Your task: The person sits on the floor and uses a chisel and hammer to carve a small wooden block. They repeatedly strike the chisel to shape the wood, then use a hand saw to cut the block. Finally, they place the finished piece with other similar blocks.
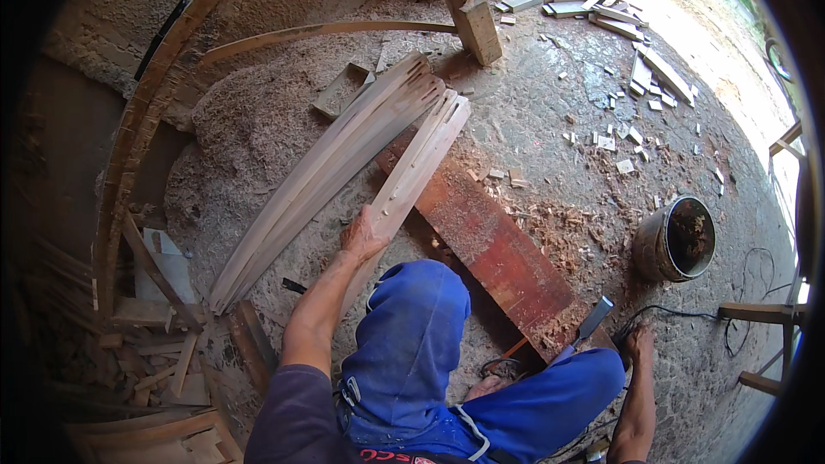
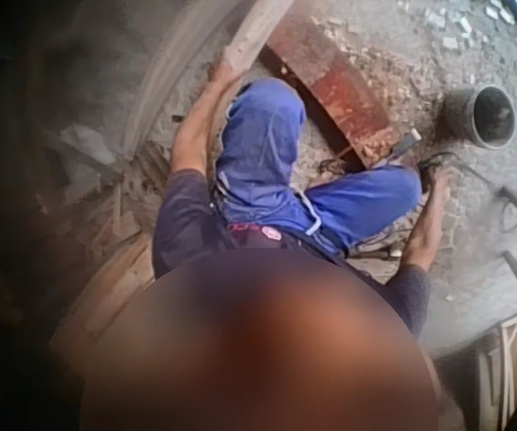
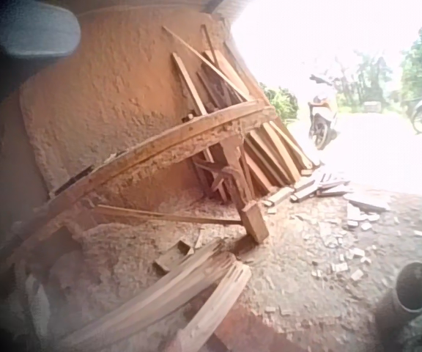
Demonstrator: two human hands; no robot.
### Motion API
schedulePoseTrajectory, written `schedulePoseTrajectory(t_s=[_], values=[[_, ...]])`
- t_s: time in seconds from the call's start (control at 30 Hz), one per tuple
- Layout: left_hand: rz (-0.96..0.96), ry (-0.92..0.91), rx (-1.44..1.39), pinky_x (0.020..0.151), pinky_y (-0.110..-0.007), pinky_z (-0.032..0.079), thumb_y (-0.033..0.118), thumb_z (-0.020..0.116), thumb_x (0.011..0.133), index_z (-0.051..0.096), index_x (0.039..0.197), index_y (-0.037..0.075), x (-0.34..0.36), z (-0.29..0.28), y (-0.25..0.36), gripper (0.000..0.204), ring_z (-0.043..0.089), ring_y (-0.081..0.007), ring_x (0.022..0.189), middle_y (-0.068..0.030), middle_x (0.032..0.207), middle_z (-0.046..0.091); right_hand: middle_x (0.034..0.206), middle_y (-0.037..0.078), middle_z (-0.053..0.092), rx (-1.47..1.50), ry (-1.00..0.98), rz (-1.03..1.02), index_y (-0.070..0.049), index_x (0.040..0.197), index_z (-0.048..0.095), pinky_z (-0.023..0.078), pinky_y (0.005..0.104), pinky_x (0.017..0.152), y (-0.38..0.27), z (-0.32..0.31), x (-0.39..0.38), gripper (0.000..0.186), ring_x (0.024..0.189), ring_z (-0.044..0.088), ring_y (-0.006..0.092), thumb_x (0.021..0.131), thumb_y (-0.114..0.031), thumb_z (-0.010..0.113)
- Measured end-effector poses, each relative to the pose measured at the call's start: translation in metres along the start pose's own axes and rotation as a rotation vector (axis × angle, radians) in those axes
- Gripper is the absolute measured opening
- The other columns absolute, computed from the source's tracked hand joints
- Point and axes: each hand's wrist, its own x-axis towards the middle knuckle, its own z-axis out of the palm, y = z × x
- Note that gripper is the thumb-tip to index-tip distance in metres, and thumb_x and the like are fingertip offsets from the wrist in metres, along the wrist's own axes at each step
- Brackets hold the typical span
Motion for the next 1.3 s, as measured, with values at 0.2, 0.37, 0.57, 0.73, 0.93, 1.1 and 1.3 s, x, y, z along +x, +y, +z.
schedulePoseTrajectory(t_s=[0.2, 0.37, 0.57, 0.73, 0.93, 1.1, 1.3], values=[[0.014, -0.012, -0.084, 0.092, -0.054, 0.051, 0.033, 0.079, 0.074, 0.043, 0.125, 0.008, 0.010, 0.010, -0.003, 0.067, 0.065, -0.0447, 0.109, -0.0237, 0.118, 0.066, 0.108, 0.037, 0.066, 0.122, 0.038, 0.031, 0.009, 0.114, 0.065, 0.051, 0.0556, 0.092, 0.016, -0.013, 0.001, 0.042, 0.109, 0.063, 0.0506, 0.099, -0.027, 0.049], [0.196, -0.073, -0.275, 0.095, -0.051, 0.051, 0.041, 0.081, 0.078, 0.042, 0.137, 0.006, 0.021, 0.015, -0.041, 0.079, 0.066, -0.0404, 0.111, -0.0232, 0.125, 0.064, 0.129, 0.035, 0.060, -0.057, 0.246, -0.002, 0.003, 0.137, 0.056, 0.047, 0.0508, 0.104, -0.021, -0.087, -0.010, 0.047, 0.124, 0.056, 0.0493, 0.103, -0.028, 0.049], [-0.174, -0.979, -1.372, 0.092, -0.041, 0.057, 0.083, 0.056, 0.085, 0.045, 0.148, 0.003, -0.010, 0.053, -0.181, 0.102, 0.069, -0.0268, 0.105, -0.0167, 0.121, 0.068, 0.141, 0.028, 0.056, 0.016, 0.414, -0.299, -0.001, 0.146, 0.049, 0.044, 0.0465, 0.110, -0.213, -0.229, -0.040, 0.051, 0.129, 0.056, 0.0433, 0.103, -0.027, 0.053], [-0.307, -1.611, -1.448, 0.083, -0.043, 0.061, 0.089, 0.048, 0.083, 0.055, 0.142, 0.005, -0.051, 0.102, -0.243, 0.103, 0.074, -0.0280, 0.085, -0.0146, 0.109, 0.071, 0.113, 0.025, 0.070, -0.168, 0.056, -0.412, -0.007, 0.146, 0.051, 0.052, 0.0473, 0.095, -0.402, -0.258, -0.056, 0.049, 0.111, 0.066, 0.0408, 0.102, -0.029, 0.056], [-0.053, -1.121, -1.397, 0.082, -0.039, 0.060, 0.090, 0.054, 0.079, 0.056, 0.138, 0.001, -0.077, 0.105, -0.174, 0.107, 0.074, -0.0277, 0.089, -0.0165, 0.099, 0.073, 0.153, 0.018, 0.046, -0.184, 0.200, -1.005, -0.013, 0.155, 0.038, 0.052, 0.0456, 0.101, -0.554, -0.216, -0.061, 0.060, 0.129, 0.057, 0.0382, 0.099, -0.022, 0.058], [0.099, -1.037, -1.211, 0.083, -0.040, 0.059, 0.087, 0.057, 0.080, 0.056, 0.138, 0.000, -0.104, 0.128, -0.141, 0.105, 0.073, -0.0279, 0.092, -0.0177, 0.103, 0.073, 0.157, 0.015, 0.042, -0.393, 0.030, -1.301, -0.018, 0.159, 0.035, 0.043, 0.0518, 0.112, -0.545, -0.180, -0.063, 0.079, 0.142, 0.045, 0.0361, 0.092, -0.038, 0.071], [0.214, -0.664, -0.545, 0.084, -0.043, 0.057, 0.081, 0.064, 0.080, 0.056, 0.136, -0.002, -0.098, 0.032, -0.155, 0.101, 0.072, -0.0303, 0.099, -0.0203, 0.108, 0.072, 0.152, 0.010, 0.045, -0.575, 0.328, -1.306, -0.022, 0.152, 0.041, 0.046, 0.0468, 0.099, -0.531, -0.165, -0.077, 0.073, 0.141, 0.045, 0.0277, 0.089, -0.041, 0.072]])
